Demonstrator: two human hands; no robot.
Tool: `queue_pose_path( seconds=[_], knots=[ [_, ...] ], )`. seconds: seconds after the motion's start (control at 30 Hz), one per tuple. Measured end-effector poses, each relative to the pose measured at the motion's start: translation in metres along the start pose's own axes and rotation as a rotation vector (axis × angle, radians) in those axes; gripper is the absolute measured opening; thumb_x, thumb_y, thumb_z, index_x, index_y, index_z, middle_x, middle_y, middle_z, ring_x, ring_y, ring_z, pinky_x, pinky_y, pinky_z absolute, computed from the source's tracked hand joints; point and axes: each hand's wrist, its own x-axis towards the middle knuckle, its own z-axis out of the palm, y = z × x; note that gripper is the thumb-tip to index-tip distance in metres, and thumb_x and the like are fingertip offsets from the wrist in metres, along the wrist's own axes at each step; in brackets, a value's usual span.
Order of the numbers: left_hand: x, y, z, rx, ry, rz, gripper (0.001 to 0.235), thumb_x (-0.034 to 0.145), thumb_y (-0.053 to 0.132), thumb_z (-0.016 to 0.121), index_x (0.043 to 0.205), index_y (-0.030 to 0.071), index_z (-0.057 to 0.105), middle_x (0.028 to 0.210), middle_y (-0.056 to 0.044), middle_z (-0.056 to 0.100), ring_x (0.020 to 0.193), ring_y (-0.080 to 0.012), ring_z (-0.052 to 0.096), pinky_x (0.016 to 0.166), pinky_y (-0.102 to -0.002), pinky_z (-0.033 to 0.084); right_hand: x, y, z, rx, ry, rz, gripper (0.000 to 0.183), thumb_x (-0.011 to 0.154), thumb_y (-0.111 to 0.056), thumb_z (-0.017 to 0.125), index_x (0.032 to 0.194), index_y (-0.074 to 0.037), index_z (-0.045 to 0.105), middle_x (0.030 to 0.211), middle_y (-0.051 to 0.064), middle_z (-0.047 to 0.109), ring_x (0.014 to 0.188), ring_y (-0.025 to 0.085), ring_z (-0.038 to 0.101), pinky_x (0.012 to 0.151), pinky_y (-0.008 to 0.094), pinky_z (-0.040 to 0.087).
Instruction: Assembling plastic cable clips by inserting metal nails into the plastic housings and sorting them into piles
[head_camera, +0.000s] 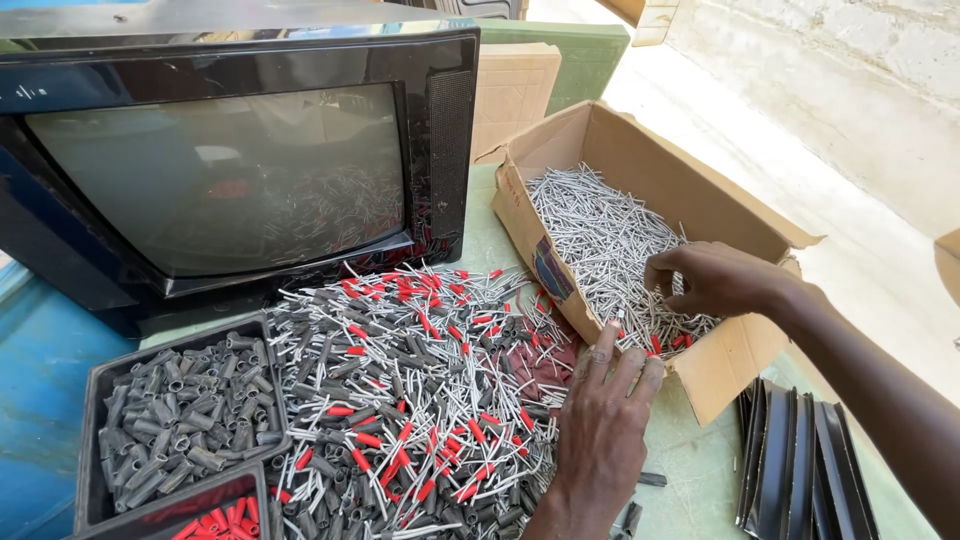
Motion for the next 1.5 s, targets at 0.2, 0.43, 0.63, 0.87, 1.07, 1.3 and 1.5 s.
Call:
queue_pose_path(
  seconds=[0.2,0.43,0.63,0.87,1.07,1.3,1.5],
  knots=[
    [0.0,0.0,0.0,0.001,-0.003,0.003,0.045,0.08,-0.013,0.054,0.124,-0.003,0.06,0.115,-0.014,0.06,0.136,-0.0431,0.044,0.11,-0.049,0.039,0.002,-0.02,0.013,-0.296,-0.115,0.056,0.056,0.081,-0.036,0.081,0.05,-0.02,0.037,0.05,-0.008,0.037,0.058,0.01,0.026,0.055,0.025,0.024],
    [-0.004,0.0,0.001,0.024,-0.003,0.003,0.045,0.082,-0.011,0.054,0.125,-0.004,0.061,0.117,-0.016,0.059,0.137,-0.0429,0.043,0.107,-0.049,0.04,0.03,-0.028,0.04,-0.465,-0.245,0.081,0.03,0.074,-0.033,0.074,0.055,-0.022,0.053,0.052,-0.009,0.042,0.053,0.007,0.034,0.049,0.021,0.031],
    [-0.004,0.001,0.001,0.047,-0.013,0.009,0.049,0.081,-0.006,0.057,0.13,0.0,0.057,0.125,-0.014,0.057,0.139,-0.0404,0.04,0.109,-0.049,0.036,0.017,-0.021,0.027,-0.165,-0.159,0.006,0.017,0.078,-0.022,0.072,0.063,-0.023,0.063,0.058,-0.009,0.058,0.058,0.006,0.048,0.055,0.025,0.032],
    [-0.003,0.003,-0.003,0.024,-0.02,-0.009,0.047,0.081,-0.006,0.056,0.128,-0.001,0.056,0.125,-0.015,0.057,0.138,-0.0407,0.041,0.107,-0.049,0.036,0.01,-0.019,0.015,0.623,-0.048,-0.134,0.023,0.094,-0.005,0.045,0.084,-0.007,0.065,0.064,0.004,0.052,0.052,0.015,0.044,0.048,0.03,0.039],
    [-0.004,0.003,-0.004,0.027,-0.014,-0.006,0.045,0.084,-0.004,0.054,0.13,-0.002,0.056,0.125,-0.016,0.057,0.137,-0.0412,0.041,0.107,-0.05,0.037,0.021,-0.037,0.024,-0.056,0.037,-0.186,0.013,0.085,-0.023,0.068,0.073,-0.02,0.064,0.064,-0.006,0.061,0.059,0.01,0.048,0.056,0.029,0.038],
    [0.002,0.004,-0.005,-0.119,0.011,-0.077,0.047,0.083,-0.014,0.049,0.127,-0.001,0.062,0.128,-0.018,0.061,0.137,-0.0389,0.042,0.111,-0.053,0.034,0.044,-0.042,0.048,-0.307,-0.016,-0.118,0.022,0.079,-0.011,0.059,0.062,-0.017,0.047,0.059,-0.004,0.042,0.06,0.011,0.032,0.054,0.029,0.029],
    [0.022,0.009,-0.018,-0.34,0.151,-0.092,0.039,0.082,-0.008,0.053,0.119,-0.005,0.064,0.119,-0.018,0.062,0.12,-0.034,0.053,0.107,-0.045,0.044,0.029,-0.006,0.07,-0.167,0.295,-0.162,0.03,0.091,-0.023,0.051,0.066,-0.018,0.035,0.058,-0.003,0.042,0.058,0.014,0.033,0.053,0.035,0.027]
  ],
)
